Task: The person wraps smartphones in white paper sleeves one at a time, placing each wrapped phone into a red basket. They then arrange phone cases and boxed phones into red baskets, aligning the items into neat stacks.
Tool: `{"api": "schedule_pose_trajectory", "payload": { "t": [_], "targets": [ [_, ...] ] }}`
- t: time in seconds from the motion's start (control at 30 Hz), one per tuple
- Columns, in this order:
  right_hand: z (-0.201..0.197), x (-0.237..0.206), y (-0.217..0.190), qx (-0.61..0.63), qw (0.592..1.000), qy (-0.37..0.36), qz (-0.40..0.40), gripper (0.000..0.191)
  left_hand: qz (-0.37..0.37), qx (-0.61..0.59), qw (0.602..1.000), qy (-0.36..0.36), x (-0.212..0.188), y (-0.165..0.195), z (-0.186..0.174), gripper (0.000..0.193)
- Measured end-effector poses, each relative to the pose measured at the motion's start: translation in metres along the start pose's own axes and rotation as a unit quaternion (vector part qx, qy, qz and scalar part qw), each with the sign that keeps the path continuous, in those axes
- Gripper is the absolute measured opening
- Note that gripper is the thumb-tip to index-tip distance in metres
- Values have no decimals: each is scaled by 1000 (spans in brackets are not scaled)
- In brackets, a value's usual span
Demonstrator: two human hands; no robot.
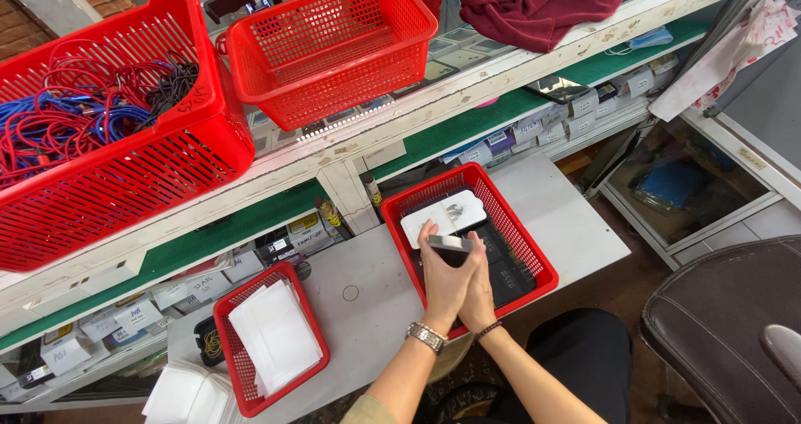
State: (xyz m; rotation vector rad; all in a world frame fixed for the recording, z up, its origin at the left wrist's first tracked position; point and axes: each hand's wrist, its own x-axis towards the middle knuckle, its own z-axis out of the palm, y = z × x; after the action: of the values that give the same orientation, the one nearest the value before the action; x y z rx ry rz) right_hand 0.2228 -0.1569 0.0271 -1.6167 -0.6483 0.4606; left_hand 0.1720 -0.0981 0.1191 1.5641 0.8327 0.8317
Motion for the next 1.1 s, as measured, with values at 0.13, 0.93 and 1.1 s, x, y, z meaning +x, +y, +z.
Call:
{"api": "schedule_pose_trajectory", "payload": {
  "t": [0.13, 0.93, 1.1],
  "targets": [
    [6, -2, 10, -96, 992, 6, -76, 101, 18, 11, 997, 80, -9, 6, 13, 100],
    [2, 17, -22, -216, 959, 45, -177, 103, -121, -31, 978, 167, 50, 7, 12, 70],
    [-10, 40, -47, -381, 864, 67, -321, 93, -205, -306, 909, 195, 66, 4, -5, 64]
  ]
}}
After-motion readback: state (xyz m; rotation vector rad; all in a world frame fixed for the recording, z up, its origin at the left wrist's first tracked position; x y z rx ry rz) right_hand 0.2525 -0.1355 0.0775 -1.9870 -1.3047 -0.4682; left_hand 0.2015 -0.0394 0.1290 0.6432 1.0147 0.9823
